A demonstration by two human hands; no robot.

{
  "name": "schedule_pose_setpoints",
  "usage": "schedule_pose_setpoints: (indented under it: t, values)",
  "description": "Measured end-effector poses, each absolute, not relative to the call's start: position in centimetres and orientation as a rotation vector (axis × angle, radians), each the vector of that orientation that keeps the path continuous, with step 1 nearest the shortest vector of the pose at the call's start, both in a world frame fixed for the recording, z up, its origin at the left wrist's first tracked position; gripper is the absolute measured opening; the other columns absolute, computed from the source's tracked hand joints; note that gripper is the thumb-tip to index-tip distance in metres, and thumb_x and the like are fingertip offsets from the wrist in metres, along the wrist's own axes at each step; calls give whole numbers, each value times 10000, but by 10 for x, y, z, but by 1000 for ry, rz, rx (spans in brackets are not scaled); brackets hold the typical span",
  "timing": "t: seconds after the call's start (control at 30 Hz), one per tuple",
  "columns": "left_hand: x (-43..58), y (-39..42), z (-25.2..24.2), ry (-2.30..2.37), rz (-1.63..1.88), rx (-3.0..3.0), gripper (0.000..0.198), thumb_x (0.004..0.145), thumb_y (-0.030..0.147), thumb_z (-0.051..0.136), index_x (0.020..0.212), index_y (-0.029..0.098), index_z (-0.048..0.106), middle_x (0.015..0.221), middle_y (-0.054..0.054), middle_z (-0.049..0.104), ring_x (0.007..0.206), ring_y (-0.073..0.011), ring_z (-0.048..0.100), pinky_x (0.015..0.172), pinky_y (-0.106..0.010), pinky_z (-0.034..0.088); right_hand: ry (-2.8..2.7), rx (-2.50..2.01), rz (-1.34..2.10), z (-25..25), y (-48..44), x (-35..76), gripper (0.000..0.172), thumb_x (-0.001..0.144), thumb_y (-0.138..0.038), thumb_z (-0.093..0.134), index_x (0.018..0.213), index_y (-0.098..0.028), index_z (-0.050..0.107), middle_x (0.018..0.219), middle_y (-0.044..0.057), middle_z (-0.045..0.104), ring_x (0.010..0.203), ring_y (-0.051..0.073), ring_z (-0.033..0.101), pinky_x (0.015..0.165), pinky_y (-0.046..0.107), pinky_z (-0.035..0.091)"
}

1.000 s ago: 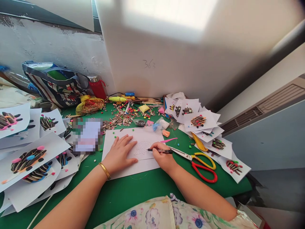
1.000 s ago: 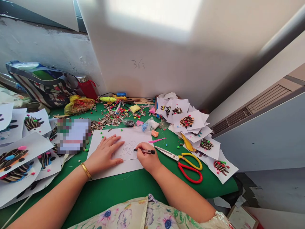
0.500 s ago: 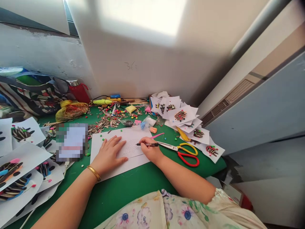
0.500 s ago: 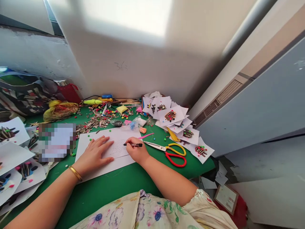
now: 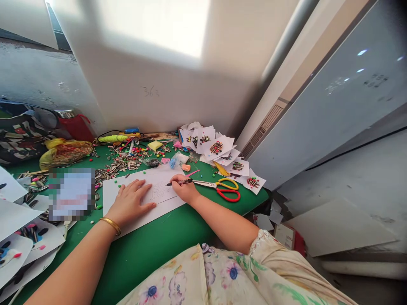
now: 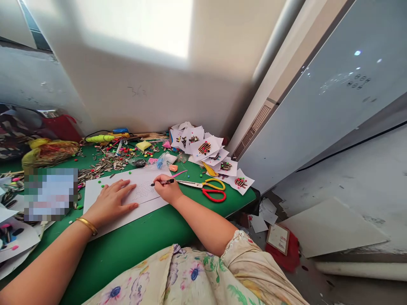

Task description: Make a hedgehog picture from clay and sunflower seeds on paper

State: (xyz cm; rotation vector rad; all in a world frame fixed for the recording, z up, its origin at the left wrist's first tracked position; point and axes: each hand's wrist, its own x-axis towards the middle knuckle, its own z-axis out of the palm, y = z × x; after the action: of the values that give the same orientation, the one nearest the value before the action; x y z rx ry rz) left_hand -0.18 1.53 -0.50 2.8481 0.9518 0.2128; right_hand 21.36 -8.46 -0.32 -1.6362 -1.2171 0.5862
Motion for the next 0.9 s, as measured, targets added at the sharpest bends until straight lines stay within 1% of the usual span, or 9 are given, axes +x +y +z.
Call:
schedule_pose_setpoints:
  t: [0.27,0.4,0.5,0.57,0.7,0.9]
  values:
    - [0,13,-4,966,181,2861,738,794,633,527,1398,211,504,1524,-140,391,1441,-342,266,1149,-594,175,-1215,-1634,526,-4,-84,213,148,778,-238,472,783,-228,620,715,-30,608,694,161,562,674,276,469]
    - [0,6,1,1001,181,2825,725,774,607,561,1386,221,516,1520,-141,397,1434,-341,280,1151,-595,162,-1219,-1615,529,-6,-87,212,157,774,-266,473,779,-229,625,740,-22,625,729,172,579,698,287,469]
    - [-1,0,3,991,215,2775,727,751,577,604,1378,219,522,1509,-146,412,1424,-356,292,1147,-611,160,-1217,-1600,547,-8,-89,210,160,772,-283,469,778,-229,620,730,-15,623,737,182,579,719,303,468]
    - [-1,-2,2,1017,225,2764,717,756,613,593,1367,244,529,1506,-121,423,1418,-345,304,1158,-595,151,-1215,-1593,562,-8,-89,210,164,775,-297,471,787,-228,619,737,-8,628,748,191,581,726,313,466]
    - [-2,-2,-1,1044,249,2752,719,777,690,540,1348,254,541,1494,-105,440,1414,-334,311,1164,-588,151,-1230,-1580,603,-8,-91,209,177,777,-316,473,800,-221,620,740,0,630,749,198,586,719,319,465]
    - [-3,-3,-3,1030,268,2745,780,759,665,594,1414,257,478,1504,-117,423,1414,-342,308,1169,-589,125,-1231,-1602,682,-6,-91,210,203,787,-328,484,869,-217,633,743,0,642,745,199,604,699,319,477]
